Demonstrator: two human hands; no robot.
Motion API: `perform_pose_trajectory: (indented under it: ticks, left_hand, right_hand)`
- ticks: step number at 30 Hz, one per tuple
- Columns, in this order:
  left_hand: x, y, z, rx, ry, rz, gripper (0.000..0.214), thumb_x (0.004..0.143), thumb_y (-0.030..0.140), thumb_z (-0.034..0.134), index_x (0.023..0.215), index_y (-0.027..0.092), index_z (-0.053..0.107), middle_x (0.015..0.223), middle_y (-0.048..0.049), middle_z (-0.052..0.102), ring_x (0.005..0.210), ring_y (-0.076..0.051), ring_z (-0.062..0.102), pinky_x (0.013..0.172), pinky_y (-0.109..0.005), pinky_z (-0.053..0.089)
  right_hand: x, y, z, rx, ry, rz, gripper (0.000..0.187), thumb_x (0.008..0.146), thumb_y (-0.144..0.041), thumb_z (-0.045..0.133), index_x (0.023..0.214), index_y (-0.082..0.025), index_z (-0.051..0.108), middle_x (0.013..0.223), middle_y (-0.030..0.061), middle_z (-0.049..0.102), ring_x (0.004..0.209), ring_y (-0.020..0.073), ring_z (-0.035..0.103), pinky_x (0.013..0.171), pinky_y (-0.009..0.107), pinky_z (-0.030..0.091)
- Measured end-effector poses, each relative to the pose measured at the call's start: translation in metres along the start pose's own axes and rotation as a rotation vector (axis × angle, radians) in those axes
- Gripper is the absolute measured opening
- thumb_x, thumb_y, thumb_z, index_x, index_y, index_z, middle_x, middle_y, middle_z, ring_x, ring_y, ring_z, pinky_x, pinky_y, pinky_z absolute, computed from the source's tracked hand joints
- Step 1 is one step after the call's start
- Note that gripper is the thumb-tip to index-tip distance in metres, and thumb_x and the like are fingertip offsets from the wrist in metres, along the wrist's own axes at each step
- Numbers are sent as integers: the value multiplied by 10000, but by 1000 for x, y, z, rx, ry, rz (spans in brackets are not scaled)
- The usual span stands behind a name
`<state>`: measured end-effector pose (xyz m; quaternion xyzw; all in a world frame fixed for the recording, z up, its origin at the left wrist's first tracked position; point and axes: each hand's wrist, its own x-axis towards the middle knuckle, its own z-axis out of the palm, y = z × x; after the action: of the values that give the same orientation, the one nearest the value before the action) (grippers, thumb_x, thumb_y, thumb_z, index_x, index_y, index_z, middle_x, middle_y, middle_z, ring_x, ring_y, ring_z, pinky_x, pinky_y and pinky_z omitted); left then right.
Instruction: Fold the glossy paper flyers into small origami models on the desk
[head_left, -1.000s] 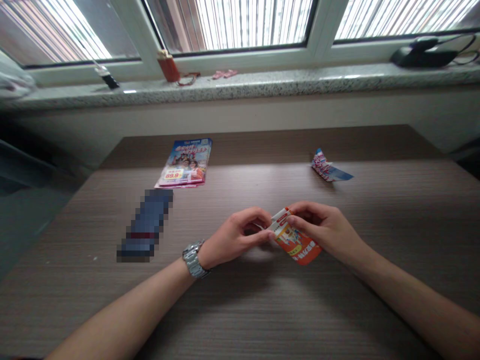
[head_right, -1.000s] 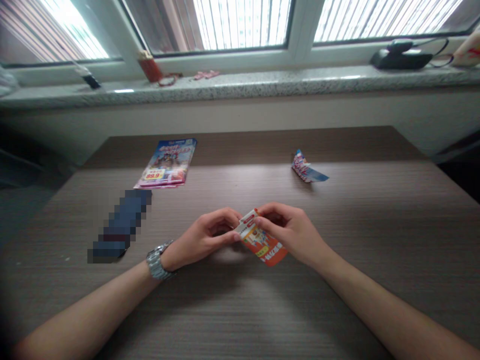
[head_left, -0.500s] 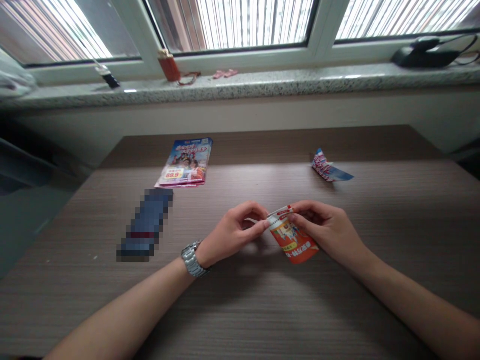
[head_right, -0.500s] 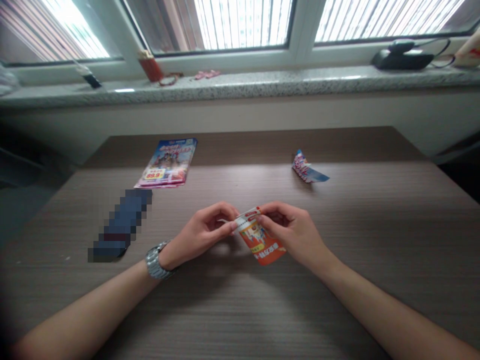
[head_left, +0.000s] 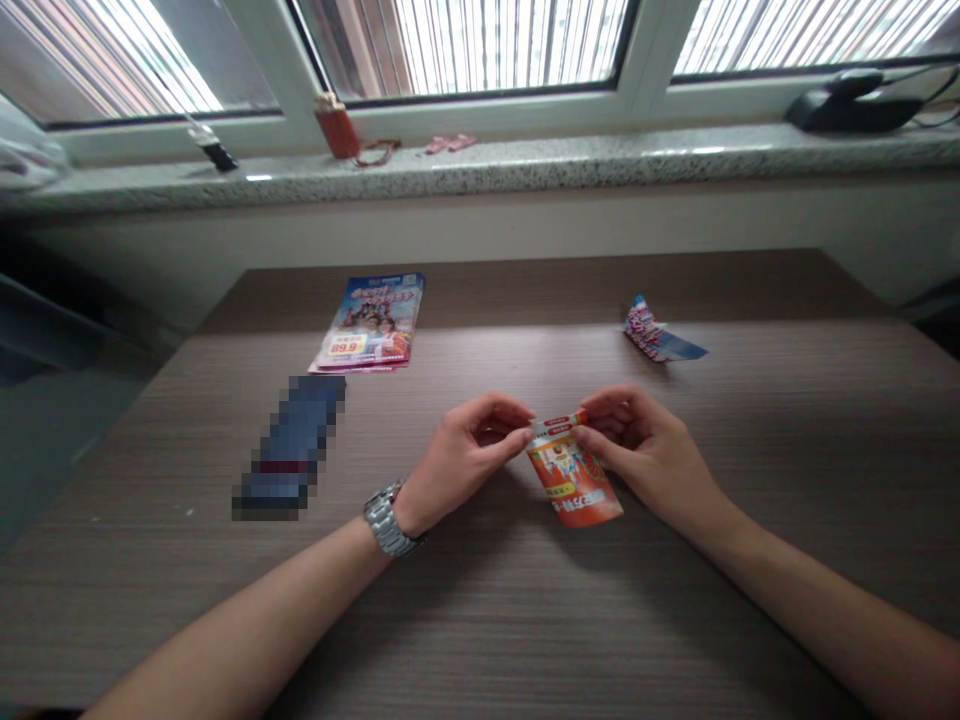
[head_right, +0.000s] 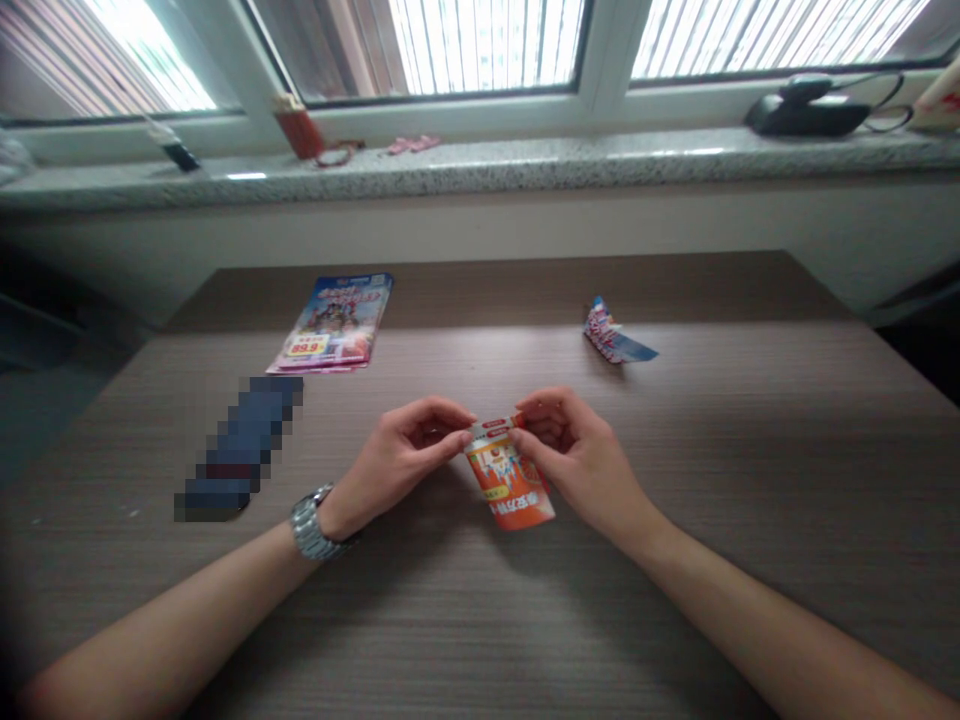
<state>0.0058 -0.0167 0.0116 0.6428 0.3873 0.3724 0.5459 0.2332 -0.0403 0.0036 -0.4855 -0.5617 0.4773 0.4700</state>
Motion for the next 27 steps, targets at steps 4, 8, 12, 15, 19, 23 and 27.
perform_pose_trajectory:
  ticks: [4,8,12,15,19,23,27]
  left_hand:
    - [-1,2,-1,36,-26,-16,202,905,318,707,1026,156,715,979,-54,739,886,-145,691,830,-249,572]
    - [-1,4,-1,60,-4,-13,202,899,328,715,1004,155,720,956,-49,737,873,-146,689,813,-247,569]
    - [-2,4,1,62,-12,5,185,899,311,714,988,149,716,946,-51,730,866,-143,687,816,-249,568]
    - [-2,4,2,50,-3,16,176,896,295,716,991,149,689,934,-45,716,859,-135,681,808,-244,567]
    - [-2,6,3,16,1,13,192,889,299,722,959,147,628,919,-33,682,841,-125,660,800,-240,564]
    - [-2,6,0,14,-88,-34,217,896,328,711,971,143,626,958,-48,671,876,-141,653,825,-267,563]
    - [-2,6,-1,-28,-170,-68,238,903,352,698,986,145,613,1024,-64,661,920,-157,646,832,-286,561]
  right_hand:
    - [-2,-1,0,34,-31,24,242,839,-351,752,1017,-245,628,918,25,719,853,181,706,807,323,596]
    - [-2,-3,0,46,-40,48,244,832,-362,756,1015,-240,652,925,31,736,865,190,715,823,334,597]
    - [-1,-6,1,38,-75,101,231,822,-395,758,973,-233,693,891,30,756,811,191,719,757,312,601]
    - [-1,-8,1,-1,-86,124,208,830,-418,746,896,-224,711,807,20,753,724,177,708,666,281,586]
    - [-2,-5,-2,-47,-54,114,207,837,-414,746,907,-221,719,817,15,758,721,162,704,654,252,566]
    - [-3,-1,-5,-103,-57,66,209,849,-414,737,939,-226,727,846,17,759,727,160,700,663,253,556]
    - [-3,-3,-5,-136,-59,27,187,861,-393,724,948,-227,727,852,17,757,749,170,705,681,263,557]
